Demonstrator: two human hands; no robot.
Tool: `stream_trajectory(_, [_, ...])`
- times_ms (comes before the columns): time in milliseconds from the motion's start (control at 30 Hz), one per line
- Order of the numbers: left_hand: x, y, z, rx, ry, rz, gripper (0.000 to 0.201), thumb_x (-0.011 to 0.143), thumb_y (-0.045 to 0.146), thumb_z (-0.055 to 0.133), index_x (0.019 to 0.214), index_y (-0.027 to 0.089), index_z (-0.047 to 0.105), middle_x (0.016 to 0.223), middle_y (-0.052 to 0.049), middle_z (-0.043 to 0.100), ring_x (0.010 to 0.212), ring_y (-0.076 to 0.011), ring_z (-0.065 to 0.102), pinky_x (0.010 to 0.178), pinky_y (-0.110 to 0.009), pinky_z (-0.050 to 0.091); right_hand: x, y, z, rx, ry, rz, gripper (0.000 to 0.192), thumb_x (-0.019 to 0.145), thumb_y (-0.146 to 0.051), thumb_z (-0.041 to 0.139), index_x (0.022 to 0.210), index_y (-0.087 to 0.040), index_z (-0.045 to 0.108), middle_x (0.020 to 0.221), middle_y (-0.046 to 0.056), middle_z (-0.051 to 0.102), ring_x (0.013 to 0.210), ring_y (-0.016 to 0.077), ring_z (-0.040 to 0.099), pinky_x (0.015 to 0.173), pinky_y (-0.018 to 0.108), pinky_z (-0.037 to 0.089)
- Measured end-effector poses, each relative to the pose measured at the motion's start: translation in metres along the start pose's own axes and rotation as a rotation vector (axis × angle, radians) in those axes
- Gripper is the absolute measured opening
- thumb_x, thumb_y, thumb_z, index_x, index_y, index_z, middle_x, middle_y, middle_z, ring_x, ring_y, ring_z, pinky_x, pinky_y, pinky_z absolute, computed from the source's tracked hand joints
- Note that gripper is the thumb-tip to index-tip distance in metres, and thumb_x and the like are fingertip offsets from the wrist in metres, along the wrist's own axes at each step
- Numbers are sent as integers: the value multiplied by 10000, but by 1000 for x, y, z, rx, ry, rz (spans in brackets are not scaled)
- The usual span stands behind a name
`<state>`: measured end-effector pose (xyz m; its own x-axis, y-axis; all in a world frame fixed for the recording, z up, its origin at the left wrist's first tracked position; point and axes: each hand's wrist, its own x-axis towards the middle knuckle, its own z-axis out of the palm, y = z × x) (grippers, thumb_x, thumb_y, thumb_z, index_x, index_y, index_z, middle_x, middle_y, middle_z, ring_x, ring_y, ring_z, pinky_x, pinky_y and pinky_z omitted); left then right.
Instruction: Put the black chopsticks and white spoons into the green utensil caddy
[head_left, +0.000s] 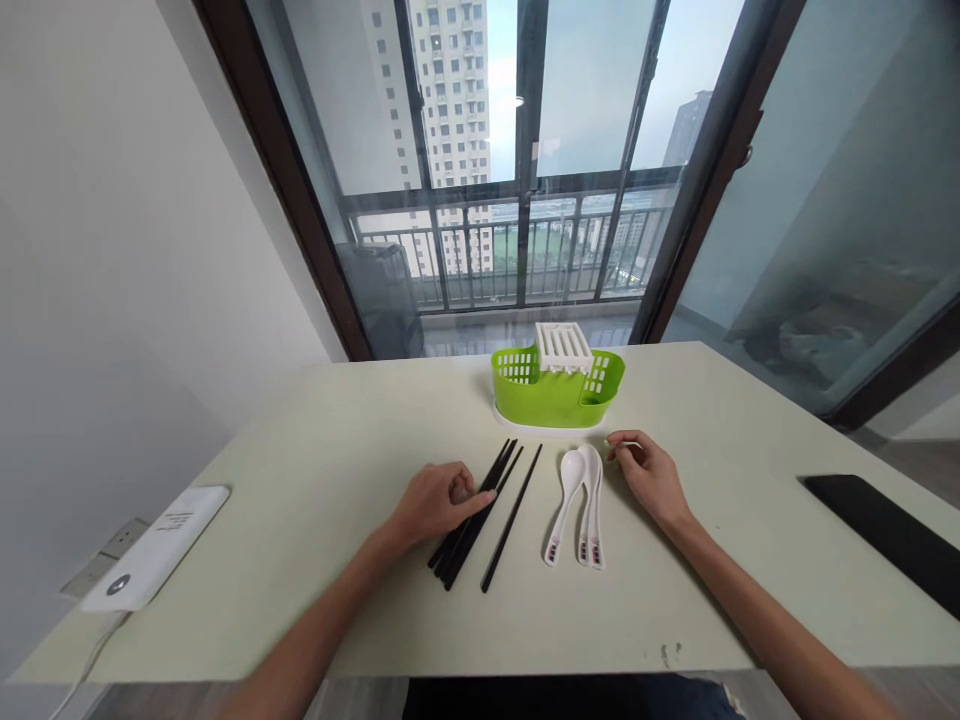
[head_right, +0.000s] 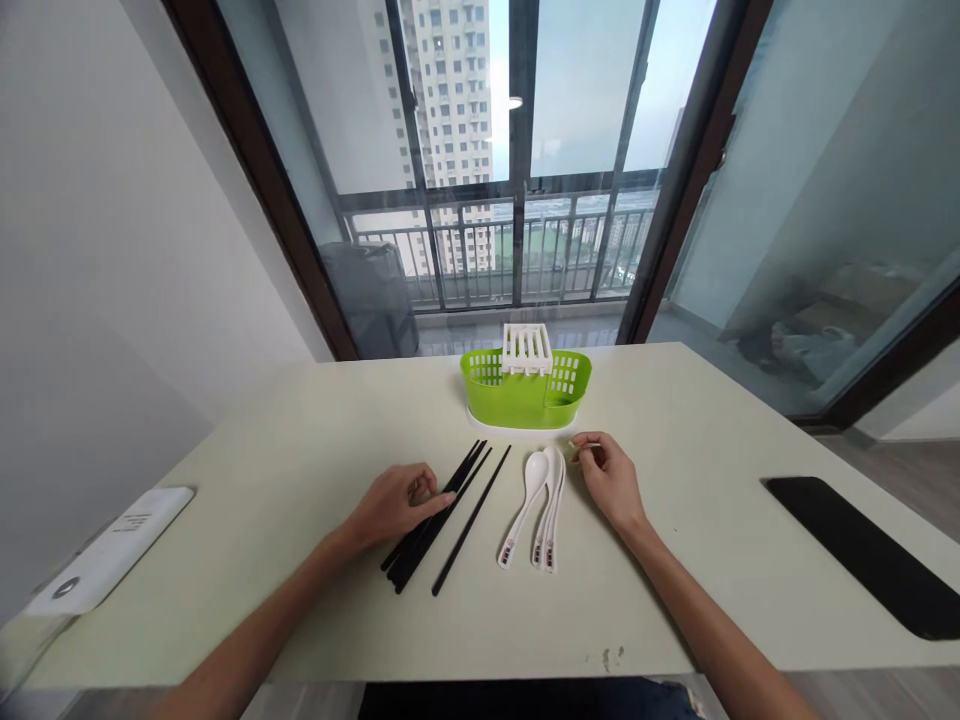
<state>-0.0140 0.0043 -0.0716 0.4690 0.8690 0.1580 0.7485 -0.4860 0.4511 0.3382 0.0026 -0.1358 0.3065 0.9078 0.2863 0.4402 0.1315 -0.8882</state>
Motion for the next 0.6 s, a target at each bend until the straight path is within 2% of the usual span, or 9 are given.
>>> stream_trajectory(67, [-4,2,1,42,14,17,382,849,581,668,821,204,612,672,38,580,622,-138,537,700,-282,406,-1,2,1,11,-10,41,264,878,-399,516,986,-198,648,764,27,712,658,185,620,652,305,462])
stream_trajectory(200, [-8,1,4,97,13,11,314,886,510,649,819,207,597,703,31,579,658,-149,543,759,-311,422,-6,1,0,18,-20,93,259,871,-413,523,977,-207,639,766,17,707,686,186,632,686,303,468])
stream_trajectory(600, [-18,-2,0,97,-31,-118,277,950,468,586,834,216,590,742,3,636,700,-178,580,706,-300,427,-23,-7,-2,-48,-50,169,318,902,-508,525,992,-225,639,780,12,702,698,195,648,680,288,506])
